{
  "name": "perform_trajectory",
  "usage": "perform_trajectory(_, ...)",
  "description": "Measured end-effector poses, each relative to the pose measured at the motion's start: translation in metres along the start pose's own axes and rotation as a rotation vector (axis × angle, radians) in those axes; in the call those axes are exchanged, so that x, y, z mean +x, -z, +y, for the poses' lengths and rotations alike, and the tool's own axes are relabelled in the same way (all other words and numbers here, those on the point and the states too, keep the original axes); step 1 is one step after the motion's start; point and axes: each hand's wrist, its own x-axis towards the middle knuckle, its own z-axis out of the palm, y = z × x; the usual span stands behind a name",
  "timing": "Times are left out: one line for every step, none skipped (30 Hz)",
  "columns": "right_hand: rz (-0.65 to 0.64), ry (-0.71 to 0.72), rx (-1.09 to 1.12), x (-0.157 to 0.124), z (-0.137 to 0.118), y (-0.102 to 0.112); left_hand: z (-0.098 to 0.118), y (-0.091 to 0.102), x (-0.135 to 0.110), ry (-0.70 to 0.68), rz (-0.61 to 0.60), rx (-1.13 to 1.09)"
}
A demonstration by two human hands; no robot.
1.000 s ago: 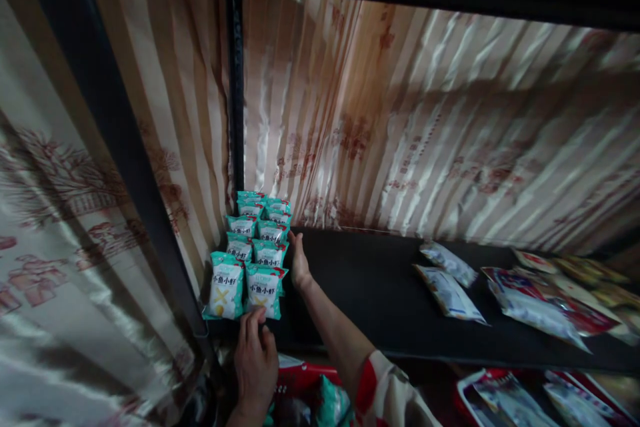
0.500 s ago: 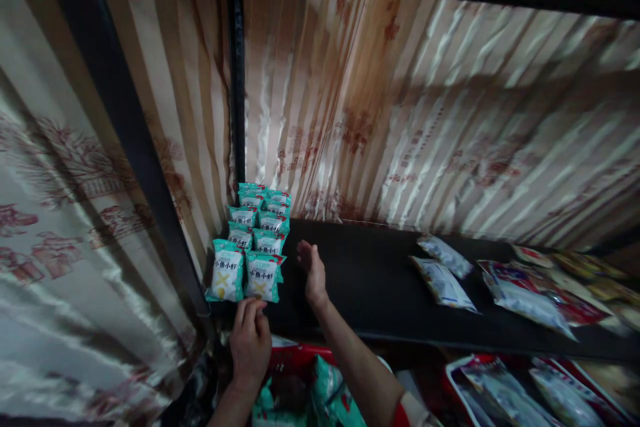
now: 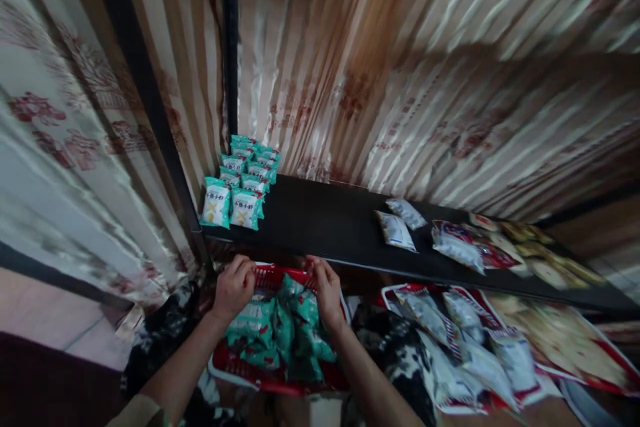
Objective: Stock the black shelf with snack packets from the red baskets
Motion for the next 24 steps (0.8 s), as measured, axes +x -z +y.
perform_trajectory(-0.032,-0.019,-0.055,-0.011,0.004,0.008,0.002,0.001,-0.007,0.016,-0.106,0.020)
perform_trajectory(-0.069,-0.034,-0.112,-0.021,0.009,0.015,0.004,0.001,-0.013,0.026,-0.231,0.033)
perform_trajectory(-0.109,-0.046,-0.161,-0.030,0.014,0.021,0.006,0.002,-0.020,0.027,-0.358,0.039)
perform_trajectory(-0.142,-0.055,-0.194,-0.039,0.019,0.026,0.007,0.003,-0.026,0.016,-0.470,0.036)
perform_trajectory(-0.166,-0.064,-0.210,-0.046,0.024,0.031,0.008,0.004,-0.032,-0.001,-0.564,0.031)
perform_trajectory(-0.183,-0.075,-0.213,-0.053,0.029,0.034,0.008,0.004,-0.039,-0.013,-0.644,0.029)
perform_trajectory(-0.198,-0.085,-0.208,-0.059,0.034,0.038,0.009,0.004,-0.045,-0.016,-0.715,0.033)
perform_trajectory(-0.210,-0.095,-0.201,-0.064,0.038,0.041,0.008,0.003,-0.051,-0.009,-0.778,0.048)
perform_trajectory(-0.222,-0.103,-0.193,-0.068,0.042,0.043,0.008,0.001,-0.057,0.007,-0.837,0.073)
perform_trajectory(-0.233,-0.110,-0.188,-0.072,0.045,0.046,0.008,-0.002,-0.063,0.019,-0.893,0.103)
perform_trajectory(-0.245,-0.116,-0.183,-0.074,0.048,0.048,0.008,-0.004,-0.067,0.029,-0.932,0.134)
perform_trajectory(-0.254,-0.124,-0.179,-0.077,0.050,0.051,0.008,-0.007,-0.070,0.033,-0.947,0.161)
perform_trajectory(-0.261,-0.134,-0.174,-0.078,0.053,0.053,0.008,-0.009,-0.072,0.038,-0.943,0.177)
perform_trajectory(-0.271,-0.147,-0.168,-0.080,0.054,0.055,0.009,-0.010,-0.073,0.045,-0.933,0.187)
perform_trajectory(-0.280,-0.157,-0.160,-0.080,0.056,0.056,0.010,-0.011,-0.072,0.051,-0.925,0.192)
perform_trajectory(-0.289,-0.160,-0.154,-0.081,0.057,0.058,0.010,-0.010,-0.071,0.054,-0.916,0.191)
perform_trajectory(-0.296,-0.157,-0.149,-0.081,0.058,0.059,0.011,-0.008,-0.069,0.057,-0.910,0.186)
perform_trajectory(-0.301,-0.149,-0.145,-0.082,0.058,0.060,0.013,-0.006,-0.066,0.062,-0.902,0.180)
perform_trajectory(-0.302,-0.141,-0.140,-0.082,0.058,0.061,0.014,-0.003,-0.063,0.068,-0.889,0.173)
perform_trajectory(-0.298,-0.134,-0.131,-0.082,0.057,0.063,0.016,0.000,-0.061,0.077,-0.872,0.165)
perform_trajectory(-0.293,-0.133,-0.119,-0.083,0.056,0.065,0.019,0.003,-0.058,0.088,-0.848,0.157)
perform_trajectory(-0.286,-0.135,-0.102,-0.083,0.055,0.067,0.021,0.006,-0.055,0.103,-0.818,0.146)
perform_trajectory(-0.277,-0.139,-0.085,-0.082,0.053,0.068,0.023,0.009,-0.052,0.118,-0.785,0.130)
perform_trajectory(-0.266,-0.141,-0.070,-0.082,0.051,0.070,0.026,0.011,-0.049,0.136,-0.752,0.108)
